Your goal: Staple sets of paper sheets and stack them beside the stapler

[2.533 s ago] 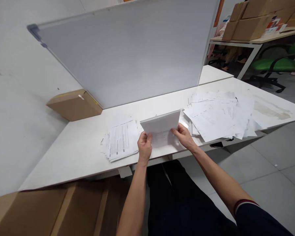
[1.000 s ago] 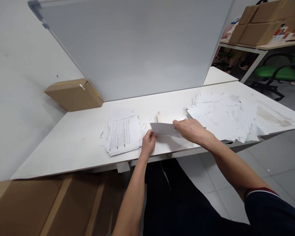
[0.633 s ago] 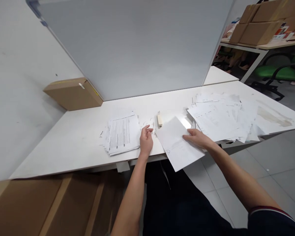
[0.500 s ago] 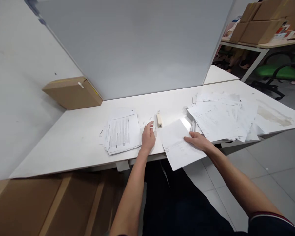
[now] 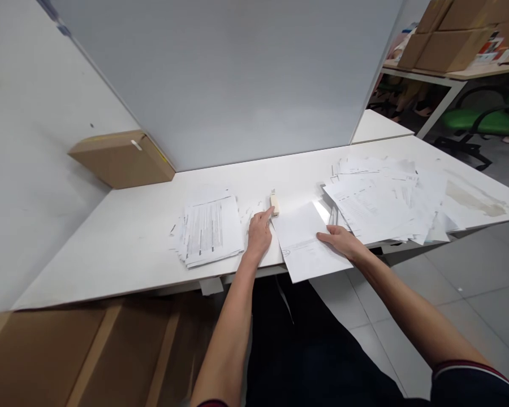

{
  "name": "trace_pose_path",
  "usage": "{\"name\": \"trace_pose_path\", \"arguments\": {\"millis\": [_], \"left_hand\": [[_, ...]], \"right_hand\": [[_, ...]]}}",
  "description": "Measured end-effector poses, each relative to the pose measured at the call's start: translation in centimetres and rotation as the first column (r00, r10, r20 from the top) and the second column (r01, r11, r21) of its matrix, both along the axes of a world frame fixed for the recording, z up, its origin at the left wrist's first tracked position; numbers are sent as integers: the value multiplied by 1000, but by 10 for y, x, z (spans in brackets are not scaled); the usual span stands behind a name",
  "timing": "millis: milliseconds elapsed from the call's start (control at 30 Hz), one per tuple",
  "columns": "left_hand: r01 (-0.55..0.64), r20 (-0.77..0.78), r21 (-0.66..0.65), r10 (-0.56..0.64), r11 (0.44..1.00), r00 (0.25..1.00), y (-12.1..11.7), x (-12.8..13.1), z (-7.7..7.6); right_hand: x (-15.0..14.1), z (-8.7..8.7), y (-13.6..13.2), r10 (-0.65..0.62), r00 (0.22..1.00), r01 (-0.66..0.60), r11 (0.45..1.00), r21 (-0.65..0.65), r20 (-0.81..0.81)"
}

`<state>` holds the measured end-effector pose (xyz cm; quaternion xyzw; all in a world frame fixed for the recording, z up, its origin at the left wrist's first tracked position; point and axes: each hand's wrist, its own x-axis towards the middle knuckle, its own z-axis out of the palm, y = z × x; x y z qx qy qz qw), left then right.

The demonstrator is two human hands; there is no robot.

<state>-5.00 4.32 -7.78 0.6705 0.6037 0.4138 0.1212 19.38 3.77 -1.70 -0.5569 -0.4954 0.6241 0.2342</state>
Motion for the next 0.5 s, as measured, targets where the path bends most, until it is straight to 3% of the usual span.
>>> {"name": "trace_pose_path", "arguments": {"millis": [267,500], "left_hand": [[-11,-38,1,11,1000,999,1,0,-3],[-42,-120,-98,31,994,992,-2,2,6]], "right_hand": [[-1,5,1,-12,1000,12,999,-32,28],[0,2,2,-20,999,22,999,-25,48]]}}
